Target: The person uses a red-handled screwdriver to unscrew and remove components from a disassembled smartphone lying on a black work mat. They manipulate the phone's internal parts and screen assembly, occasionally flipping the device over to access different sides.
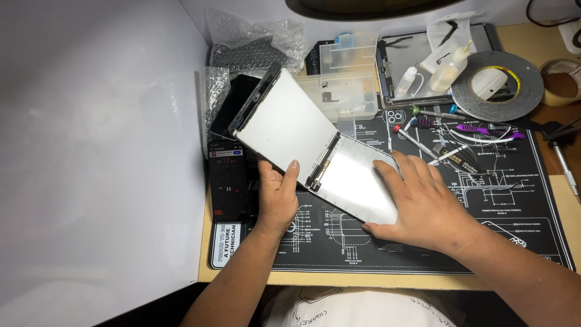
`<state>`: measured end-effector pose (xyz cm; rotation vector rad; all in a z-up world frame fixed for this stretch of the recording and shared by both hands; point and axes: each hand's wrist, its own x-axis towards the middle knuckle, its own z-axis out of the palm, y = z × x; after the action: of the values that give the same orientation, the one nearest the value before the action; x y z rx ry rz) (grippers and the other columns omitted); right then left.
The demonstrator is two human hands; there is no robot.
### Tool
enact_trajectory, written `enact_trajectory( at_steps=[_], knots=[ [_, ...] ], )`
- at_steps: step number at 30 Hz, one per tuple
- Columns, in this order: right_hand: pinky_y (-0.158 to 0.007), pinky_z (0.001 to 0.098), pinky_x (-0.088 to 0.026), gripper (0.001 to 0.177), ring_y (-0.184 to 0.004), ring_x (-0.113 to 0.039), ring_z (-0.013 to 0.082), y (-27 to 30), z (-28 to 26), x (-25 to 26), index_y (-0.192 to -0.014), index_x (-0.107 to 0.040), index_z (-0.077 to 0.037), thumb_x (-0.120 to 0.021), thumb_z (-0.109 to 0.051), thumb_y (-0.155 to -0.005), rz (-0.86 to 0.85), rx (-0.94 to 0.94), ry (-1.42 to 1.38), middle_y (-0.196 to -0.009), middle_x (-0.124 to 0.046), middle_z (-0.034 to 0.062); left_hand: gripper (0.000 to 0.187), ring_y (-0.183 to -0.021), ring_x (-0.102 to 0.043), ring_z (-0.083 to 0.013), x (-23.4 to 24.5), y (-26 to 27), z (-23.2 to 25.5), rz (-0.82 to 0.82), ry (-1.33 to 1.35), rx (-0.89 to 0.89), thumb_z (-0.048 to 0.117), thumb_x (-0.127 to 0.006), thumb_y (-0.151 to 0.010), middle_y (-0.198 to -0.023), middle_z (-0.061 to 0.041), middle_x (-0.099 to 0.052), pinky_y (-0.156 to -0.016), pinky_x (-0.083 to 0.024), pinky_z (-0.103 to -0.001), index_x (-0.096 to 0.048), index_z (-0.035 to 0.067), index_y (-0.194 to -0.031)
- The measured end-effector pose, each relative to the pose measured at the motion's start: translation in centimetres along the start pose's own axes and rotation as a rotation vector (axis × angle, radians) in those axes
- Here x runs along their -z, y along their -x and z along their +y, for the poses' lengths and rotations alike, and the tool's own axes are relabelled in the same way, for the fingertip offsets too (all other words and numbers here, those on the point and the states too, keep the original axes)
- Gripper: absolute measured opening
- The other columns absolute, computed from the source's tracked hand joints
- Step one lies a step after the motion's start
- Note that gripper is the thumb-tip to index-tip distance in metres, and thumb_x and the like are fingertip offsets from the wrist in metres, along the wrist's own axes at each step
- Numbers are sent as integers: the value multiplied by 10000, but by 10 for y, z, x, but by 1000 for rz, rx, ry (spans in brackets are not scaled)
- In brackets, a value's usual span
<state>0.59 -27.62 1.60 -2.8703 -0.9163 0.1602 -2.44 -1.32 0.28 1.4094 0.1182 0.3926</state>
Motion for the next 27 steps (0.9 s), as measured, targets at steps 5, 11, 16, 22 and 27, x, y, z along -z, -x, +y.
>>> enact_trajectory(
  at_steps=[5,11,16,22,27],
  knots=[
    [-1172,549,-228,1249,-1412,-300,390,1,11,-2,-1538,-330,-163,-798,-822,-586,24,30,-22,-1560,-327,178,688,-1458,-410,-299,3,2,10,55,-29,-20,-35,-518,-930,-1563,-192,-401,-1244,-310,-418,-199,46,-1534],
    [-1184,556,-209,1222,-1448,-276,375,-2,26,15,-1522,-341,-190,-869,-754,-575,-49,138,-58,-1573,-310,178,712,-1370,-526,-307,-2,22,36,191,45,263,-51,-549,-862,-1482,-184,-523,-1157,-433,-417,-283,52,-1514],
    [-1170,572,-224,1206,-1442,-279,392,-7,31,21,-1531,-351,-193,-882,-737,-595,-70,176,-68,-1575,-310,171,592,-1160,-627,-227,1,35,36,430,192,519,-61,-578,-846,-1372,-43,-654,-939,-510,-406,-508,149,-1396],
    [-1147,559,-276,1141,-1461,-258,388,-22,45,31,-1508,-376,-217,-908,-682,-611,-134,242,-144,-1609,-275,158,675,-1189,-618,-234,-3,31,53,452,254,520,-61,-547,-848,-1373,-47,-648,-975,-497,-419,-503,182,-1477],
    [-1155,551,-249,1285,-1468,-247,347,-26,51,32,-1589,-259,-208,-934,-737,-632,-181,258,-128,-1611,-261,146,462,-880,-595,-204,13,35,33,437,314,409,-132,-561,-844,-1021,-67,-689,-773,-526,-400,-657,71,-1247]
  ],
)
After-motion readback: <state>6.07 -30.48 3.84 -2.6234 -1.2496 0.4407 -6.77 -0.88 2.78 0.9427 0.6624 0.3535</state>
